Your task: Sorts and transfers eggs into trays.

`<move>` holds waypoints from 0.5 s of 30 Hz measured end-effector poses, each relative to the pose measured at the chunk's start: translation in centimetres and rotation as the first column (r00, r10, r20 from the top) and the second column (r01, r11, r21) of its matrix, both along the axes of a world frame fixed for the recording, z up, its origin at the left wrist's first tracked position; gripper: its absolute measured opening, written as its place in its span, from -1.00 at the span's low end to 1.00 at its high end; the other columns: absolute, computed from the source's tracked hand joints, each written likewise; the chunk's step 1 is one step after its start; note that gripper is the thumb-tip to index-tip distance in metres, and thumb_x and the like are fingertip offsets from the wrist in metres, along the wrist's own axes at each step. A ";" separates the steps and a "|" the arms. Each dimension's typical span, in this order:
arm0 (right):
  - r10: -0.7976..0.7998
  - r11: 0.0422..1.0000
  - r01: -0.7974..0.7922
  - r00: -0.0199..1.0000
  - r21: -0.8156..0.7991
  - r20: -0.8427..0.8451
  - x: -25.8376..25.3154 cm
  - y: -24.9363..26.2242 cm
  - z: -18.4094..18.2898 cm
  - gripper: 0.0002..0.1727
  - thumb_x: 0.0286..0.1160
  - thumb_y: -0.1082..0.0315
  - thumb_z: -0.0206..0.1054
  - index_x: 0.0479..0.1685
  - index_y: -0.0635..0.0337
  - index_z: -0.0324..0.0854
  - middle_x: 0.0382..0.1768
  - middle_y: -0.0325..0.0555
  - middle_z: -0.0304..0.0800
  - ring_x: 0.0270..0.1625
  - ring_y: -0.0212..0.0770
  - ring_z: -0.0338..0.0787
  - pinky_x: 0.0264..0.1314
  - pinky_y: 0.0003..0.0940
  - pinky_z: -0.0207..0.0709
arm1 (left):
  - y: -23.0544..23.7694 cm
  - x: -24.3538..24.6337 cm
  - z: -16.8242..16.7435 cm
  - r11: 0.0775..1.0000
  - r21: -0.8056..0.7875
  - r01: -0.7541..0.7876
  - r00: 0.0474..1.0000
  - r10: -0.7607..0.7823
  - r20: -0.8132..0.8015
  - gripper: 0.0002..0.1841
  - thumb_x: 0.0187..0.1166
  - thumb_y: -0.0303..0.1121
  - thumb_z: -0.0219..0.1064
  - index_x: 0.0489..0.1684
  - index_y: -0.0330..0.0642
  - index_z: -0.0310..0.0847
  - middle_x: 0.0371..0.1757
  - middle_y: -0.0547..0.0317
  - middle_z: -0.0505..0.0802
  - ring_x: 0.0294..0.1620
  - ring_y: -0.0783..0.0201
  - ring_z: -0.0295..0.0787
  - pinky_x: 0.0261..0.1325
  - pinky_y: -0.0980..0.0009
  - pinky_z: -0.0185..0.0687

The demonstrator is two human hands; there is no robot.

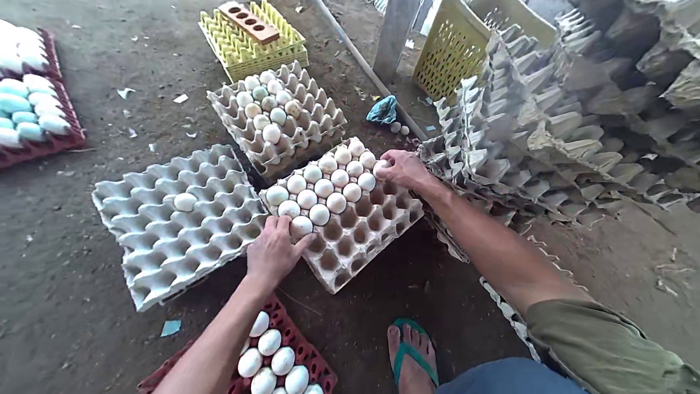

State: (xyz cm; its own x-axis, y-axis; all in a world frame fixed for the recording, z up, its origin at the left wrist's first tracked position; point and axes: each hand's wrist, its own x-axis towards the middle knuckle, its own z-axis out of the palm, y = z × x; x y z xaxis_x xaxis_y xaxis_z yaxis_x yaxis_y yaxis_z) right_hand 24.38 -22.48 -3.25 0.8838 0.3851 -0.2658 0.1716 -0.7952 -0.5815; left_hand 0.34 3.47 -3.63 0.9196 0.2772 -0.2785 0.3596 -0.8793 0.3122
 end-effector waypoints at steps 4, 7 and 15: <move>-0.186 0.767 0.427 0.862 0.478 -0.473 -1.1 0.2 1.7 -0.65 0.65 0.23 0.07 0.25 0.22 0.50 0.02 0.10 0.66 -0.10 -0.04 0.78 -0.03 -0.07 0.73 | -1.4 1.0 1.0 0.994 0.064 -0.093 0.991 0.099 -0.089 -0.14 0.36 0.34 0.45 0.42 -0.25 0.56 0.36 -0.36 0.65 0.22 -0.35 0.73 0.12 -0.31 0.60; -0.225 0.880 0.365 0.883 0.303 -0.412 -1.3 1.1 1.6 -0.52 0.74 0.00 0.08 0.00 0.27 0.67 -0.18 0.10 0.74 -0.23 -0.07 0.73 -0.13 -0.06 0.63 | -0.1 0.7 0.3 0.994 -0.043 -0.101 0.995 0.101 -0.010 -0.22 0.35 0.30 0.49 0.30 -0.22 0.66 0.28 -0.31 0.72 0.25 -0.32 0.70 0.19 -0.35 0.54; 0.160 0.980 -0.174 0.977 -0.092 -0.141 -1.0 2.6 -0.6 -0.41 0.33 -0.03 0.61 0.28 0.10 0.67 0.11 0.17 0.82 0.20 0.21 0.78 0.26 0.36 0.54 | 0.9 -0.8 3.1 -0.119 -0.974 -0.194 0.770 0.596 -0.227 -0.55 0.78 -0.18 -0.39 0.03 -0.12 0.47 -0.19 -0.01 0.88 -0.24 0.12 0.89 -0.12 0.22 0.84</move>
State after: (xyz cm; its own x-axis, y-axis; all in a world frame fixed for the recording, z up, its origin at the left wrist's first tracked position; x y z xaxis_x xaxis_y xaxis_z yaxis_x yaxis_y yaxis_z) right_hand 23.37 -19.88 -3.89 0.7638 0.4884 -0.4221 0.2340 -0.8189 -0.5241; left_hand -0.43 4.37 -0.54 0.8236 0.2940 -0.4850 0.2584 0.5667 0.7824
